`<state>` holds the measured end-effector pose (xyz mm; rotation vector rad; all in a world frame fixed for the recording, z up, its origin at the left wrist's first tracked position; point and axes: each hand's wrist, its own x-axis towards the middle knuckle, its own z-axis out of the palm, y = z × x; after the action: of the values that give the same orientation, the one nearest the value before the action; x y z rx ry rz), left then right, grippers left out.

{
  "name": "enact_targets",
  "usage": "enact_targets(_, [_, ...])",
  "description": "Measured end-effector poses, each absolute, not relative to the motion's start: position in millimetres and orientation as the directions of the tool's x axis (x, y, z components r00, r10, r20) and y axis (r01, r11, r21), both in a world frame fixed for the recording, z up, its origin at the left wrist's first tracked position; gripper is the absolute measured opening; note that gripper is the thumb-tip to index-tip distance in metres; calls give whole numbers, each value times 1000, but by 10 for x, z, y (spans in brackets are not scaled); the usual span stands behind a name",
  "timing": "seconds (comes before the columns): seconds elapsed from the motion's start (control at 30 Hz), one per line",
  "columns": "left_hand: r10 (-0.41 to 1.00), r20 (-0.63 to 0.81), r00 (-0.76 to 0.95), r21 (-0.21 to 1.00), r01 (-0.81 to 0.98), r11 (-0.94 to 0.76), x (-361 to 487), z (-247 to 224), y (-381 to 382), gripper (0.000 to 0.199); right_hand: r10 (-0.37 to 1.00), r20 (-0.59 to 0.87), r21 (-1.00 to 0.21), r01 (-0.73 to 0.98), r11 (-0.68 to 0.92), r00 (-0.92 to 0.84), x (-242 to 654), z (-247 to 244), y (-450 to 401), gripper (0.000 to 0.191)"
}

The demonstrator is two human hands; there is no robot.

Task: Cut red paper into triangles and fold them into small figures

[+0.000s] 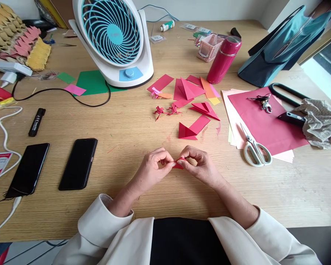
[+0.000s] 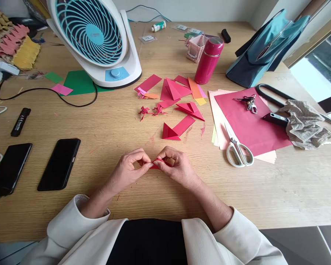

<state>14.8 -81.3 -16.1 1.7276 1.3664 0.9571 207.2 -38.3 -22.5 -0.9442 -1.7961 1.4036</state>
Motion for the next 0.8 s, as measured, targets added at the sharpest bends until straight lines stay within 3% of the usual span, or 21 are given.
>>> enact_targets(0.1, [997, 38, 68, 925, 374, -60, 158, -194, -808, 18, 873, -16, -997, 72, 22, -487, 2069, -247, -375, 18])
enact_targets(0.2, [992, -110, -61, 984, 131, 117, 172, -221, -804, 22, 895, -76, -993, -47, -107, -440, 2080, -289, -355, 28])
enact_targets(0.3, [952, -275, -133, 951, -184, 249, 222, -216, -805, 27, 910, -116, -966, -168, -197, -399, 2054, -330, -369, 36])
enact_targets(0.4, [932, -333, -140, 894, -361, 265, 319, -215, -817, 30, 915, -126, -949, -221, -224, -384, 1963, -343, -425, 33])
enact_targets(0.57, [939, -330, -91, 880, -390, 272, 462, -283, -848, 31, 920, -131, -934, -266, -240, -371, 1843, -337, -485, 29])
enact_targets(0.8, [967, -234, -104, 955, -211, 208, 355, -254, -823, 26, 923, -131, -968, -153, -197, -361, 1911, -382, -435, 34])
